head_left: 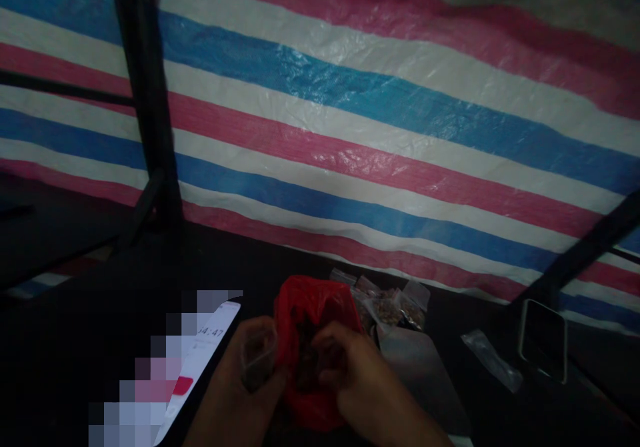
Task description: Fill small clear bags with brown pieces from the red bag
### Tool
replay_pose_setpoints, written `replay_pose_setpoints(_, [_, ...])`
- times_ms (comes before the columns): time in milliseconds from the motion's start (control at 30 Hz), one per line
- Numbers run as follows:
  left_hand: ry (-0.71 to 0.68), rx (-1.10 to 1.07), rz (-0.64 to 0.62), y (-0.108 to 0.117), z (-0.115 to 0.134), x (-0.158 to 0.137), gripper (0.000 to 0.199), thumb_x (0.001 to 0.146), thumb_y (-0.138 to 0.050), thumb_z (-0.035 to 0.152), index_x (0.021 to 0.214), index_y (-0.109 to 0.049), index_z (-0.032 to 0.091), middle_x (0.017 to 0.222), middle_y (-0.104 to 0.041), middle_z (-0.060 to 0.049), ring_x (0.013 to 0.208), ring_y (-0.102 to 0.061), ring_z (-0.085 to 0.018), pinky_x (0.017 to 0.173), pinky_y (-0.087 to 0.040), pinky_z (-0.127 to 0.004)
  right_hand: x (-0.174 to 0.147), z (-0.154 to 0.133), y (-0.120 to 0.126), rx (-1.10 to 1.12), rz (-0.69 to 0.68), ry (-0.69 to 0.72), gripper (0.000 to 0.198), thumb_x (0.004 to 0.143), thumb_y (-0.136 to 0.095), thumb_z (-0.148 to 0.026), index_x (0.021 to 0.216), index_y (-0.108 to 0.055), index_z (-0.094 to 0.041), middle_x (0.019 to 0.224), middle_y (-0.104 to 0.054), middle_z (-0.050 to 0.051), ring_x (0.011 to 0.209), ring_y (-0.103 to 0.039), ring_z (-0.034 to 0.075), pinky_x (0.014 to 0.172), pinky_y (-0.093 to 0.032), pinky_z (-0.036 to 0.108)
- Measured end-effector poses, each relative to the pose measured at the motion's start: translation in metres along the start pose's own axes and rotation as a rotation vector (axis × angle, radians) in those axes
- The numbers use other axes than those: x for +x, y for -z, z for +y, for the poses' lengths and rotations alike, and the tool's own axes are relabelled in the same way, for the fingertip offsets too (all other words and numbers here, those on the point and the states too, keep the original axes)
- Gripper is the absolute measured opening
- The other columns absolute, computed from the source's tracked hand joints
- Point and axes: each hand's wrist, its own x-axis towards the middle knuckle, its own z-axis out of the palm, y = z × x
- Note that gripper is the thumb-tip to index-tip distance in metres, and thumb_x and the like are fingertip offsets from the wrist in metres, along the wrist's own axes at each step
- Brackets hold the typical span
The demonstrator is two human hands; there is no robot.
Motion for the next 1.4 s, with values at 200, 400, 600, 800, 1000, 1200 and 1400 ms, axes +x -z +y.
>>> replay_pose_setpoints(200, [-0.050, 0.225, -0.068, 0.001, -0.008, 0.004, 0.034, 0.080, -0.074, 0.037, 0.111, -0.064, 0.027, 0.106, -0.078, -0.005, 0.098, -0.077, -0.027, 0.082, -0.064, -0.033, 0.000, -0.019, 0.011, 0.315, -0.095, 0.054, 0.032, 0.076, -0.060, -0.004, 0.101, -0.070, -0.022, 0.100, -0.075, 0.002, 0.102, -0.072, 0.021, 0.095, -0.053, 0.035])
replay_pose_setpoints(400, [-0.067, 0.160, -0.189, -0.004, -0.009, 0.000, 0.030, 0.090, -0.067, 0.049, 0.107, -0.062, 0.026, 0.098, -0.077, -0.004, 0.091, -0.076, -0.026, 0.075, -0.061, -0.032, -0.005, -0.052, 0.008, 0.036, -0.038, 0.108, 0.041, 0.081, -0.060, -0.002, 0.112, -0.072, -0.027, 0.110, -0.074, 0.001, 0.107, -0.072, 0.020, 0.096, -0.053, 0.034])
replay_pose_setpoints(600, [-0.101, 0.166, -0.180, -0.006, 0.003, -0.004, 0.022, 0.089, -0.069, 0.042, 0.104, -0.066, 0.026, 0.104, -0.078, -0.006, 0.096, -0.075, -0.027, 0.082, -0.059, -0.034, -0.007, -0.073, 0.003, -0.399, -0.079, 0.305, 0.056, 0.088, -0.053, 0.002, 0.126, -0.075, -0.033, 0.132, -0.068, 0.000, 0.113, -0.070, 0.017, 0.100, -0.052, 0.027])
replay_pose_setpoints(800, [-0.086, 0.155, -0.135, -0.003, 0.004, -0.003, 0.020, 0.088, -0.067, 0.035, 0.105, -0.065, 0.025, 0.102, -0.077, -0.006, 0.095, -0.075, -0.028, 0.082, -0.059, -0.035, -0.005, -0.072, 0.010, -0.356, 0.023, 0.309, 0.050, 0.088, -0.055, 0.003, 0.116, -0.077, -0.032, 0.123, -0.073, -0.001, 0.110, -0.070, 0.015, 0.096, -0.052, 0.025])
replay_pose_setpoints(1000, [-0.165, 0.423, 0.051, 0.004, 0.006, -0.001, 0.010, 0.079, -0.061, 0.020, 0.086, -0.064, 0.027, 0.082, -0.069, -0.002, 0.080, -0.069, -0.026, 0.068, -0.055, -0.032, 0.011, -0.050, 0.022, -0.701, -0.026, 0.091, 0.046, 0.075, -0.057, 0.007, 0.102, -0.078, -0.024, 0.117, -0.077, 0.005, 0.108, -0.071, 0.024, 0.093, -0.050, 0.034])
replay_pose_setpoints(1200, [-0.066, 0.316, -0.017, 0.004, 0.012, 0.001, 0.017, 0.073, -0.062, 0.016, 0.087, -0.066, 0.026, 0.088, -0.073, -0.002, 0.086, -0.074, -0.027, 0.075, -0.060, -0.033, 0.034, -0.039, 0.011, -0.901, -0.019, 0.074, 0.054, 0.077, -0.051, 0.006, 0.122, -0.071, -0.017, 0.131, -0.073, 0.012, 0.123, -0.068, 0.029, 0.101, -0.048, 0.037])
replay_pose_setpoints(1400, [0.014, 0.054, -0.048, 0.000, 0.010, 0.006, 0.020, 0.074, -0.064, 0.015, 0.090, -0.070, 0.026, 0.098, -0.078, -0.003, 0.096, -0.076, -0.025, 0.082, -0.062, -0.032, 0.033, -0.042, 0.011, -0.835, -0.141, 0.110, 0.055, 0.076, -0.050, 0.006, 0.121, -0.069, -0.020, 0.131, -0.073, 0.009, 0.122, -0.068, 0.023, 0.098, -0.047, 0.030])
